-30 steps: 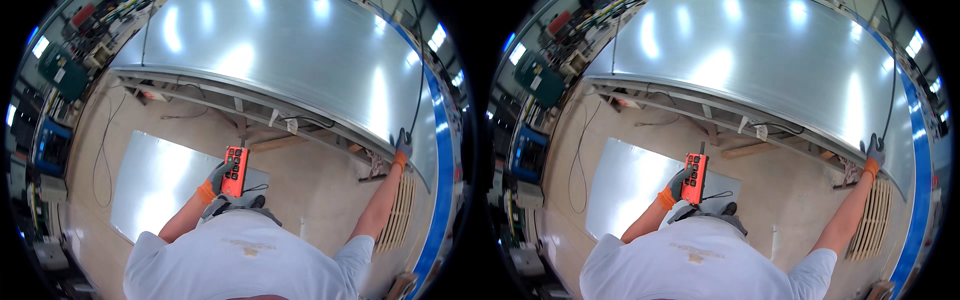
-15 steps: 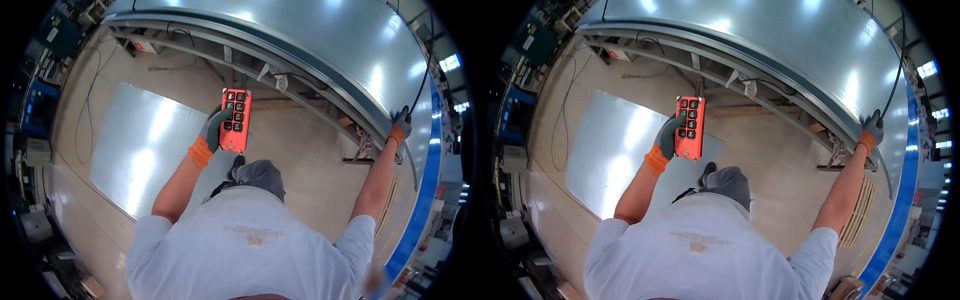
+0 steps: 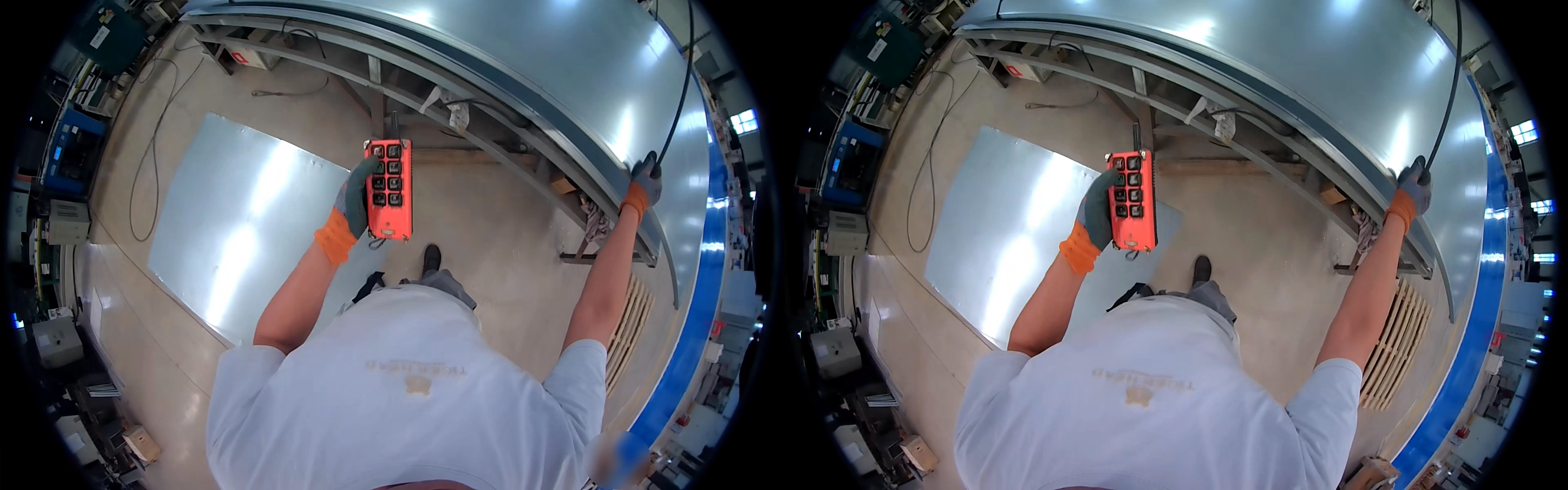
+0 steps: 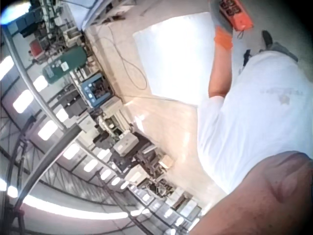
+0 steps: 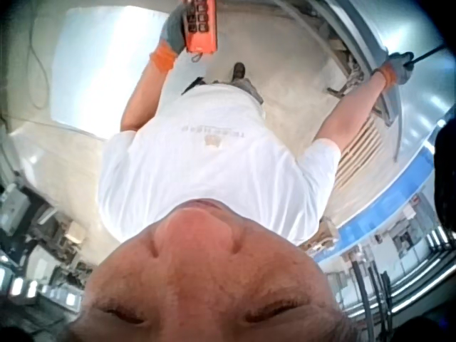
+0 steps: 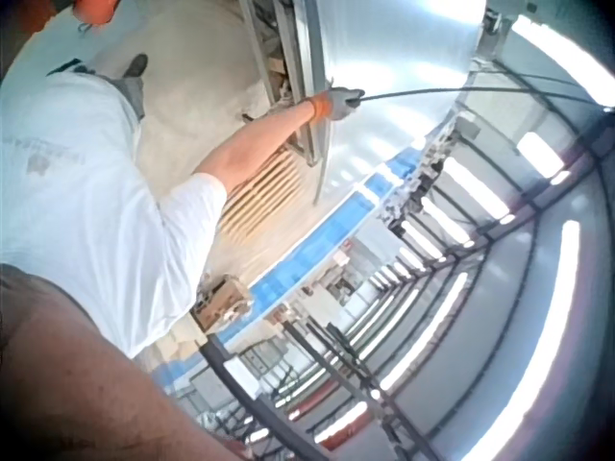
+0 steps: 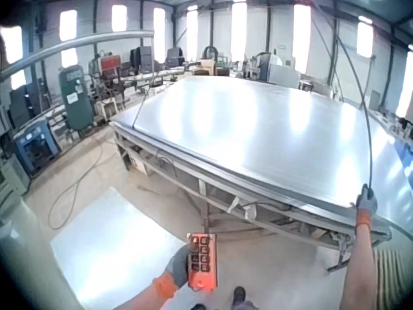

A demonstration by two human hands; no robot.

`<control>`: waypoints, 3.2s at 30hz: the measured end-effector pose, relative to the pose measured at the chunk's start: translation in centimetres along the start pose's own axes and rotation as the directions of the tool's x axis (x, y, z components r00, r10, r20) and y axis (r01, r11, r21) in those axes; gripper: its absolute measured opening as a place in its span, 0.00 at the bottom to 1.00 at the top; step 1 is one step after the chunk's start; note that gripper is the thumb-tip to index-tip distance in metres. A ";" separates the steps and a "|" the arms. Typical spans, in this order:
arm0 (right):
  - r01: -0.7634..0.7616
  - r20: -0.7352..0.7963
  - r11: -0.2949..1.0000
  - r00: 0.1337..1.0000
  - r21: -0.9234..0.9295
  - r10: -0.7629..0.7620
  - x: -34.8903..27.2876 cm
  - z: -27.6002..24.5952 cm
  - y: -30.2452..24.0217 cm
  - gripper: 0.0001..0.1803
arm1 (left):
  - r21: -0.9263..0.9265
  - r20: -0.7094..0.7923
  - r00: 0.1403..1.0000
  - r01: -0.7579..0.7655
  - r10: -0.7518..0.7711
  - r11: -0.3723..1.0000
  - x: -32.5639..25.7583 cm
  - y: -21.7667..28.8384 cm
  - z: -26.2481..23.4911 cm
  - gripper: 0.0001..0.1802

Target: The person uses a handheld device to scan or measure a large metal sheet on a workbench, then lifts and repositions the sheet onto a conveyor system. The person handles the sheet with gloved hands and moves it from the bench to the conveyor.

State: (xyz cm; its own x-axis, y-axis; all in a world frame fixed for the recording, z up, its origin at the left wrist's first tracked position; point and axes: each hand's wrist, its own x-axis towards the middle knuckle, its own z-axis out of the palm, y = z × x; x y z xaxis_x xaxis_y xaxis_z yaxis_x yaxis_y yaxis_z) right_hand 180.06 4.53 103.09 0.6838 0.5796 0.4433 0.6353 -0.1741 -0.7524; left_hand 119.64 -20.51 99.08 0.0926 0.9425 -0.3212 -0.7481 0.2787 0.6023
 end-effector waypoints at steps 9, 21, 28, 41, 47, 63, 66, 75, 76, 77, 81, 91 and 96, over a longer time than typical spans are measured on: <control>0.054 -0.003 0.984 0.998 -0.171 -0.056 -1.0 -0.9 -2.2 0.31 | 0.031 -0.013 1.000 0.010 -0.009 0.999 -0.6 -2.0 -1.5 0.21; 0.096 -0.008 0.966 0.995 -0.239 -0.100 -0.9 -0.2 -1.8 0.35 | 0.150 0.023 0.999 0.040 -0.044 0.988 -2.4 -0.1 -0.3 0.24; 0.038 0.016 0.982 0.999 -0.188 -0.035 -2.4 -0.9 -4.0 0.34 | 0.374 0.131 0.991 -0.064 0.016 0.925 -2.9 -0.1 -1.7 0.37; 0.079 -0.057 0.972 0.994 -0.223 -0.093 -3.3 -0.4 -5.0 0.30 | 0.188 0.150 0.983 0.075 -0.104 0.979 -3.5 -0.2 -1.1 0.40; 0.105 -0.024 0.963 0.993 -0.247 -0.115 -1.4 -0.5 -6.3 0.31 | 0.151 0.187 0.978 0.062 -0.090 0.987 -3.8 -0.5 -1.5 0.39; -0.255 0.347 0.795 0.936 0.550 0.059 3.5 3.7 -2.5 0.22 | 0.107 0.091 0.990 0.096 -0.106 0.990 -4.0 -1.6 -2.6 0.33; -0.055 0.219 0.912 0.975 0.407 -0.039 4.0 4.4 -3.5 0.20 | 0.110 0.070 0.990 0.111 -0.120 0.988 -3.8 -1.5 -2.6 0.33; -0.323 0.349 0.772 0.927 0.548 0.139 5.6 4.6 -6.5 0.15 | 0.083 0.070 0.991 0.110 -0.116 0.990 -4.0 -1.7 -0.3 0.31; -0.274 0.332 0.804 0.938 0.528 0.101 5.7 4.8 -6.4 0.15 | 0.104 0.069 0.992 0.095 -0.103 0.990 -4.0 -1.8 0.0 0.29; -0.309 0.331 0.796 0.932 0.520 0.146 5.7 5.0 -6.4 0.15 | 0.076 0.084 0.991 0.097 -0.103 0.992 -4.1 -1.7 0.2 0.29; -0.277 0.308 0.760 0.945 0.589 0.106 6.8 5.9 -6.1 0.13 | 0.049 0.080 0.995 0.061 -0.065 0.997 -3.5 -2.4 0.6 0.25; -0.255 0.339 0.639 0.941 0.726 -0.009 15.0 9.9 -3.3 0.13 | -0.059 0.012 0.991 -0.130 0.131 0.990 2.1 -5.9 1.9 0.23; -0.230 0.350 0.691 0.936 0.685 -0.035 17.8 13.2 -0.8 0.10 | 0.008 -0.126 0.982 -0.140 0.140 0.990 6.1 -5.7 4.2 0.18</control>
State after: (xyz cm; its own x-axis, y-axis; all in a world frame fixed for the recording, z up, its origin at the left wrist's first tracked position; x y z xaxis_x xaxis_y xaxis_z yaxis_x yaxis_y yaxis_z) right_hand 187.06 25.48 105.15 0.4919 0.8274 0.2710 0.0354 0.2920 -0.9558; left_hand 127.28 -15.61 96.76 -0.0970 0.9414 -0.3230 -0.7481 0.1451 0.6475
